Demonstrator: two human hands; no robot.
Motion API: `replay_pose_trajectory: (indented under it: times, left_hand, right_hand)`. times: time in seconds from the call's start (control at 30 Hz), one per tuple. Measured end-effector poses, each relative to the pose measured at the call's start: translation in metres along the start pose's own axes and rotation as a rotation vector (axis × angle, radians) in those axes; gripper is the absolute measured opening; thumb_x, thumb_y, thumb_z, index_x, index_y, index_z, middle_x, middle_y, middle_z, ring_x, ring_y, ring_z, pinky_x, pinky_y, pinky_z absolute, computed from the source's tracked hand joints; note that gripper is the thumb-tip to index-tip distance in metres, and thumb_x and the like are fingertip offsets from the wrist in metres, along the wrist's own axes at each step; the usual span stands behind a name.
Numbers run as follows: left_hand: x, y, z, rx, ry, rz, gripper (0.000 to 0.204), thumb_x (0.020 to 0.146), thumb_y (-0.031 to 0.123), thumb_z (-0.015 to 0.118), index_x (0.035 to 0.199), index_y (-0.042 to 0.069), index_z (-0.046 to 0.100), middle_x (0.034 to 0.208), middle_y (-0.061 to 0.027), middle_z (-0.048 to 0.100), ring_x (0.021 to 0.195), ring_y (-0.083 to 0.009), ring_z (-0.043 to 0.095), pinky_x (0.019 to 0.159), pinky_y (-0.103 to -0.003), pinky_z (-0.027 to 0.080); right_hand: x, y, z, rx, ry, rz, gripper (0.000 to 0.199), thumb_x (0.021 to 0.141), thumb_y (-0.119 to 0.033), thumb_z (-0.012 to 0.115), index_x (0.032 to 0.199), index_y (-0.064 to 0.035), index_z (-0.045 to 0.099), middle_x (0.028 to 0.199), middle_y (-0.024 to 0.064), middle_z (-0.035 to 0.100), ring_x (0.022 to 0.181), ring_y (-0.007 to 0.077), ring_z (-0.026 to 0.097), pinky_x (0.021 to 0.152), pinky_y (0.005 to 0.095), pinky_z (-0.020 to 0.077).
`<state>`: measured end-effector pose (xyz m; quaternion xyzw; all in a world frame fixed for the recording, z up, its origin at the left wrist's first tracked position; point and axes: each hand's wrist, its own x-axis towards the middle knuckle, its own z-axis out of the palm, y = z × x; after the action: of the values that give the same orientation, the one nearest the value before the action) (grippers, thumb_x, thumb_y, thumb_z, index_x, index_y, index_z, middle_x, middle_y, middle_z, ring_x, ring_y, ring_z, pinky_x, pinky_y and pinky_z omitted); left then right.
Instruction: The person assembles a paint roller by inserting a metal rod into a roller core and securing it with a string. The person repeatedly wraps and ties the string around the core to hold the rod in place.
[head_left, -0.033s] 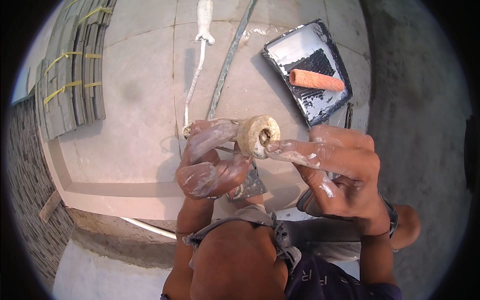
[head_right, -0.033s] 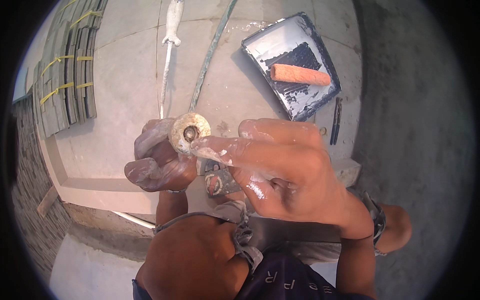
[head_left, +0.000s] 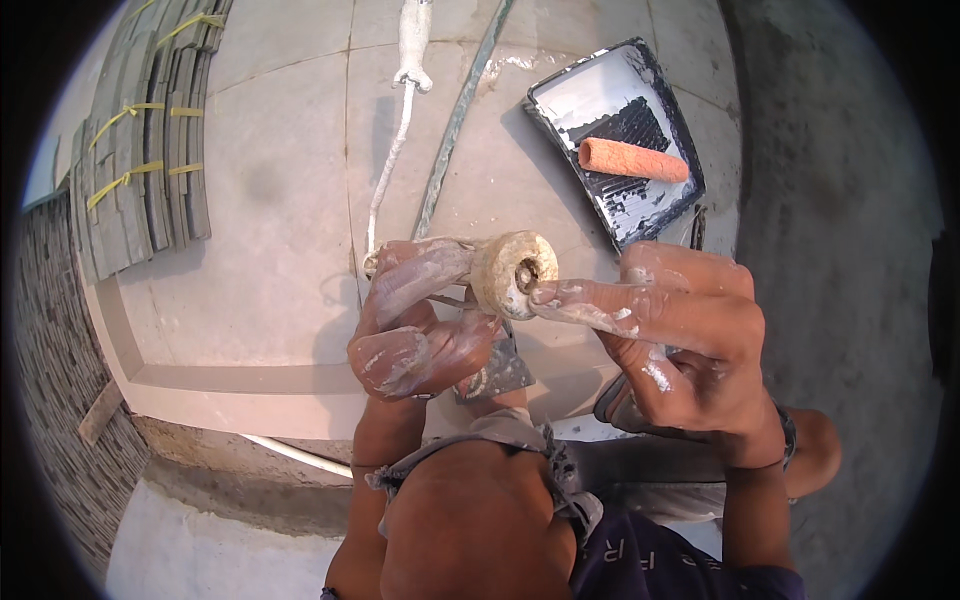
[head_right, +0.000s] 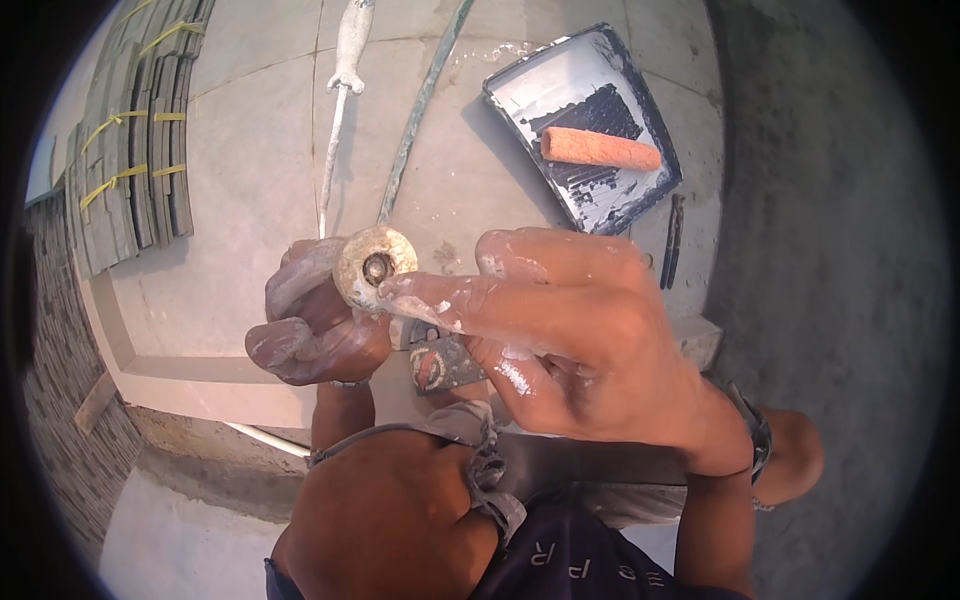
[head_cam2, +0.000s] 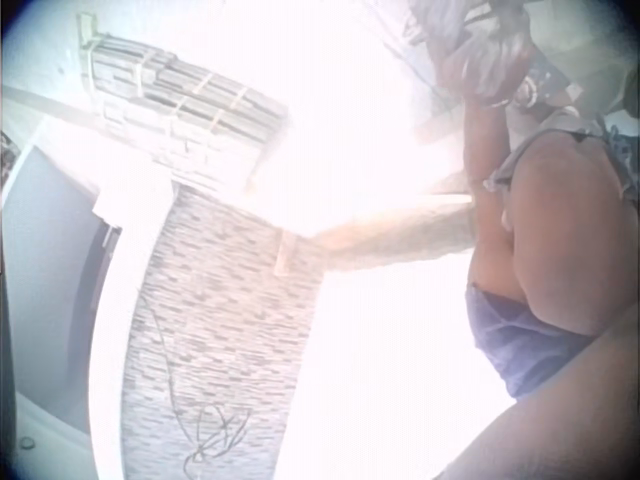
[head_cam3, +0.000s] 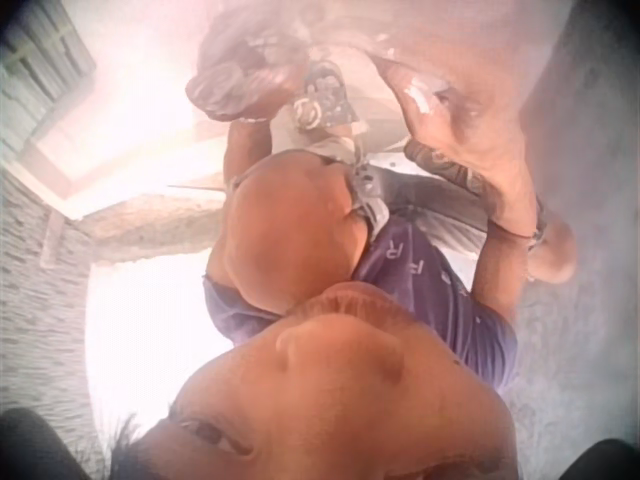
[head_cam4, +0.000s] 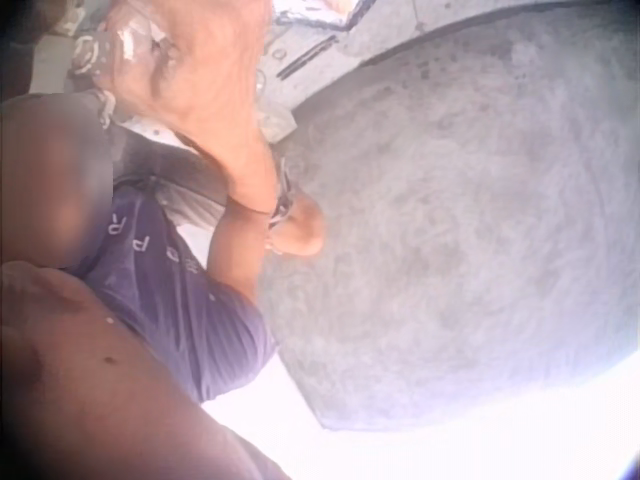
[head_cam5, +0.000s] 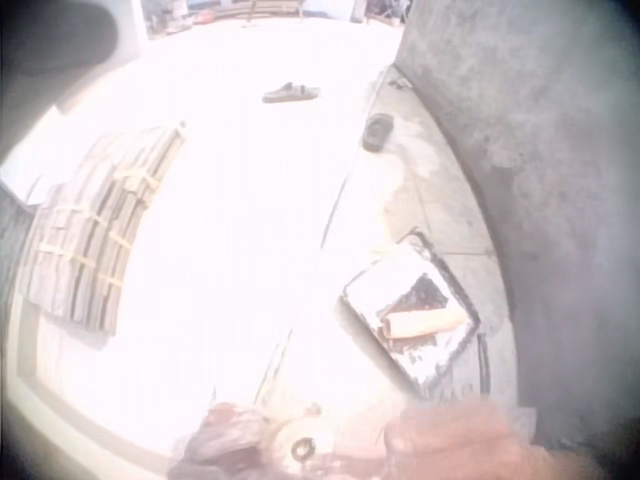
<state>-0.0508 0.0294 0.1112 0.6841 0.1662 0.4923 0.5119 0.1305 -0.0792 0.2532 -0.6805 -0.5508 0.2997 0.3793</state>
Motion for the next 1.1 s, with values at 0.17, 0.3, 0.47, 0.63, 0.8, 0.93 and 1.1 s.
replay_pose_trajectory:
  times: [0.17, 0.3, 0.47, 0.63, 0.8, 0.93, 1.1]
  left_hand:
    - [0.009, -0.005, -0.028, 0.073, -0.201, 0.049, 0.073, 0.086, 0.021, 0.089, 0.134, 0.001, 0.037, 0.111, -0.0235, 0.066, 0.093, -0.0302, 0.069, 0.078, -0.041, 0.060]
    - [0.009, 0.001, -0.019, -0.157, -0.007, -0.093, 0.077, 0.087, 0.026, 0.090, 0.131, 0.010, 0.029, 0.106, -0.0241, 0.067, 0.092, -0.0294, 0.069, 0.078, -0.044, 0.060]
    - [0.005, 0.010, -0.018, -0.246, 0.106, -0.218, 0.072, 0.088, 0.025, 0.089, 0.123, 0.011, 0.028, 0.106, -0.0235, 0.066, 0.096, -0.0279, 0.068, 0.086, -0.045, 0.059]
    - [0.007, -0.005, 0.003, -0.317, 0.238, -0.245, 0.061, 0.090, 0.021, 0.086, 0.114, 0.009, 0.031, 0.118, -0.0182, 0.061, 0.108, -0.0222, 0.064, 0.094, -0.038, 0.056]
    - [0.000, -0.046, 0.023, -0.279, 0.397, -0.169, 0.051, 0.095, 0.024, 0.082, 0.104, 0.008, 0.034, 0.119, -0.0201, 0.061, 0.106, -0.0198, 0.064, 0.092, -0.033, 0.056]
    - [-0.025, -0.069, 0.052, -0.153, 0.507, -0.277, 0.045, 0.096, 0.026, 0.080, 0.105, 0.005, 0.041, 0.121, -0.0182, 0.062, 0.108, -0.0226, 0.064, 0.096, -0.036, 0.053]
    - [-0.049, -0.117, 0.088, 0.083, 0.444, -0.142, 0.035, 0.094, 0.019, 0.081, 0.101, 0.002, 0.051, 0.120, -0.0203, 0.067, 0.107, -0.0327, 0.069, 0.094, -0.042, 0.055]
  right_hand:
    - [0.019, -0.004, -0.006, -0.224, -0.040, -0.161, 0.052, 0.063, 0.003, 0.074, 0.111, -0.0111, 0.085, 0.070, 0.0017, 0.038, 0.061, 0.0203, 0.042, 0.054, 0.0342, 0.0321]
    - [0.031, -0.018, -0.015, -0.353, -0.109, -0.206, 0.050, 0.064, -0.002, 0.077, 0.111, -0.0170, 0.085, 0.073, 0.0023, 0.039, 0.063, 0.0206, 0.044, 0.056, 0.0346, 0.0346]
    - [0.043, -0.014, -0.020, -0.392, -0.192, -0.274, 0.048, 0.068, -0.003, 0.078, 0.112, -0.0187, 0.084, 0.079, 0.0036, 0.042, 0.070, 0.0219, 0.049, 0.060, 0.0361, 0.0404]
    - [0.057, -0.002, -0.008, -0.326, -0.096, -0.290, 0.046, 0.071, 0.003, 0.077, 0.114, -0.0112, 0.081, 0.085, 0.0065, 0.051, 0.077, 0.0255, 0.056, 0.066, 0.0381, 0.0461]
    - [0.052, 0.016, 0.046, -0.126, 0.065, -0.096, 0.034, 0.079, 0.000, 0.079, 0.113, -0.0014, 0.077, 0.095, 0.0145, 0.067, 0.083, 0.0301, 0.066, 0.072, 0.0376, 0.0517]
    - [0.039, 0.040, 0.077, -0.130, 0.215, -0.042, 0.028, 0.084, -0.004, 0.082, 0.111, 0.0001, 0.076, 0.108, 0.0178, 0.074, 0.093, 0.0325, 0.073, 0.080, 0.0366, 0.0573]
    - [0.021, 0.103, 0.082, -0.195, 0.244, -0.078, 0.029, 0.085, -0.009, 0.081, 0.113, -0.0032, 0.077, 0.115, 0.0168, 0.074, 0.097, 0.0360, 0.074, 0.083, 0.0409, 0.0598]
